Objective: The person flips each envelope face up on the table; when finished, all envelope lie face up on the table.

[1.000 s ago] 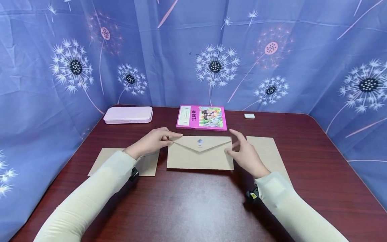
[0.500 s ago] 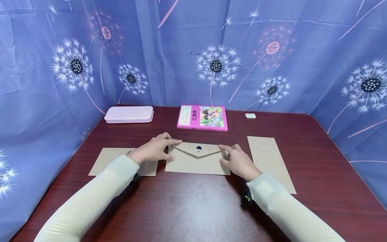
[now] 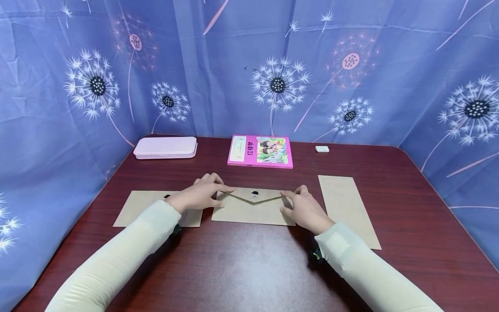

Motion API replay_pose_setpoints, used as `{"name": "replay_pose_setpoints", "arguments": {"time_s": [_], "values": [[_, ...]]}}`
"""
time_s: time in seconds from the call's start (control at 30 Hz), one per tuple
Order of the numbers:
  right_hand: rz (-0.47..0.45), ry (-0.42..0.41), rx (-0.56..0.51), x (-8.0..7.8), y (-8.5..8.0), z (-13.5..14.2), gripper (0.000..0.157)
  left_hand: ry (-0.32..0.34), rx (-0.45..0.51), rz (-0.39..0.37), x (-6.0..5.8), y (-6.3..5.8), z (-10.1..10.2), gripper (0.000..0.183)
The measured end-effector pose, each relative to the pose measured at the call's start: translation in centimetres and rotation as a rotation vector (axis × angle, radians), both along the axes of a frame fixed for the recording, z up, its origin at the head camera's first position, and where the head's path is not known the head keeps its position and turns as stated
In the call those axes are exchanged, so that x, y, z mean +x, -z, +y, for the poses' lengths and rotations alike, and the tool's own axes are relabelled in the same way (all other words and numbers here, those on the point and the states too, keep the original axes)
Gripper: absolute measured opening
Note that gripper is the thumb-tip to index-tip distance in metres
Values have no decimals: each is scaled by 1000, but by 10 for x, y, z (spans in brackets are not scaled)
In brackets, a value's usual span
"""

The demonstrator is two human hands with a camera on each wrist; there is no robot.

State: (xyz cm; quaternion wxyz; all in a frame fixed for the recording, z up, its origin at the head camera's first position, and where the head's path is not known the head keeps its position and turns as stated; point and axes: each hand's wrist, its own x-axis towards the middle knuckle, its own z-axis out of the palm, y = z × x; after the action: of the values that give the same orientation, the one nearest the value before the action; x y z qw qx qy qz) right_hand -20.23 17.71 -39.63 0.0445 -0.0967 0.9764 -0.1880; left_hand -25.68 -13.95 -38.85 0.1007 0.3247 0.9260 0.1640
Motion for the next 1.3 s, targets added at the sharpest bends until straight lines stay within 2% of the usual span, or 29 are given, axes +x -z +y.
{"name": "replay_pose_setpoints", "arguments": {"time_s": [0.2,0.43,0.57,0.7,0.83,1.0,1.13,1.3], "values": [[7,-2,20,2,-1,1,55,9,-15,1,0,-3,5,55],[-19,58,-17,8,-13,18,73,12,18,-19,-1,-6,8,60],[13,137,73,10,-19,34,76,5,60,2,-4,-8,13,59],[6,216,191,14,-21,47,88,44,81,51,-8,-12,24,59],[-26,269,239,19,-19,54,100,112,48,119,-14,-15,43,59],[-76,292,263,24,-17,58,103,201,-51,181,-23,-25,73,62],[-98,292,292,27,-17,61,104,262,-138,217,-28,-37,104,62],[-111,285,330,31,-17,64,103,345,-252,303,-34,-48,151,60]]}}
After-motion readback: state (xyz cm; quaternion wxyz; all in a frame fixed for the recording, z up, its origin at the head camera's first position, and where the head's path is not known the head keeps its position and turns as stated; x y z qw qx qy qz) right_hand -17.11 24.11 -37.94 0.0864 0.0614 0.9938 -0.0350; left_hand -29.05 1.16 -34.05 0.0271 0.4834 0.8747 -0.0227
